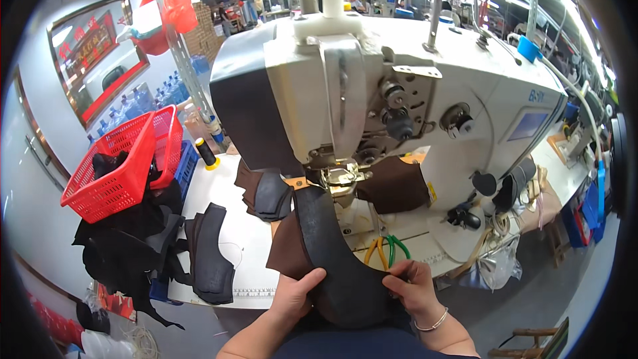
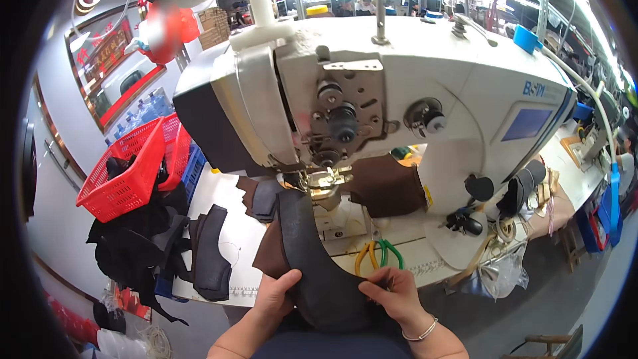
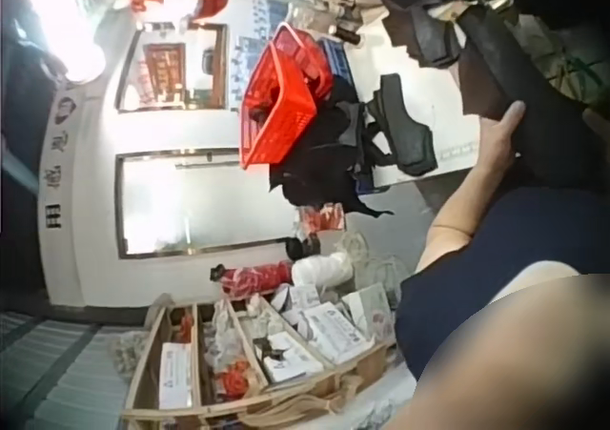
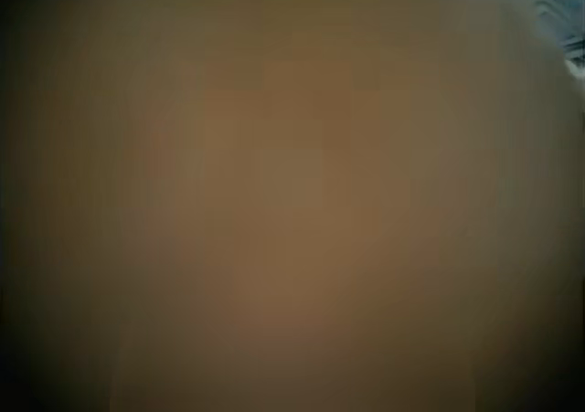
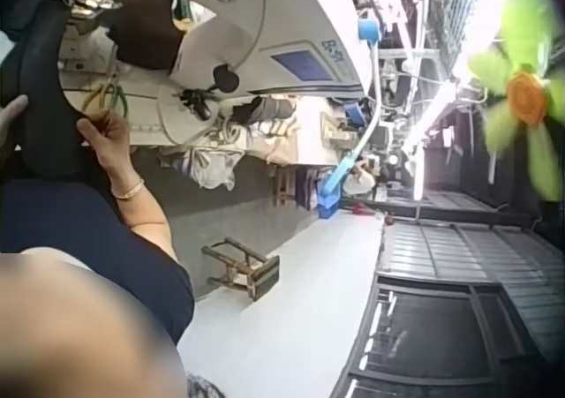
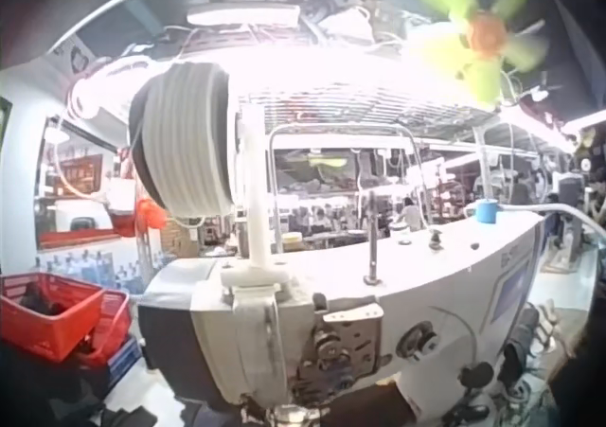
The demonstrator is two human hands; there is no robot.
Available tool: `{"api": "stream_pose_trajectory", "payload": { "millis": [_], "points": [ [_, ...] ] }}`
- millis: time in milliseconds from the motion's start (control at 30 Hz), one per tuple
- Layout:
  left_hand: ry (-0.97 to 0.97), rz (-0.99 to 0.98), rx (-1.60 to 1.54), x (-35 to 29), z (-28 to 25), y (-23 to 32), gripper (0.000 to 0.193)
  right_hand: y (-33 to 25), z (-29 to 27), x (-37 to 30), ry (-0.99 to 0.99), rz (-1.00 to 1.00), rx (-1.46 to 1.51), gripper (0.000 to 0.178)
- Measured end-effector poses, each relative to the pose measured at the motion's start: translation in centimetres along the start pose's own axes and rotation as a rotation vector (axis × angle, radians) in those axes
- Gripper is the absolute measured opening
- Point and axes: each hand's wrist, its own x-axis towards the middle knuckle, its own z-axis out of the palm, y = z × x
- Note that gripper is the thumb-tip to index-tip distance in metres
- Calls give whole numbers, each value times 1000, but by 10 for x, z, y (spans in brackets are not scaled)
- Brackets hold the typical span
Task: Sewing shoe upper components using an industrial sewing machine.
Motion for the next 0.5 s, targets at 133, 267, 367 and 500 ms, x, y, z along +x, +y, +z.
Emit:
{"api": "stream_pose_trajectory", "payload": {
  "millis": [133, 267, 367, 500],
  "points": [
    [-18, -15, -32, 3, 2, 0, 77, 2, -3, 4, -2, 13, 2, 11],
    [-72, -7, -52, 12, 7, 11, 82, 1, 0, 11, 4, 1, -49, 11],
    [-111, 64, -31, 25, 4, 14, 84, 1, 1, 19, -16, -22, -54, 10],
    [-160, 178, 71, 40, 3, 17, 85, -8, 11, 26, -38, -13, 10, 9]
  ]
}}
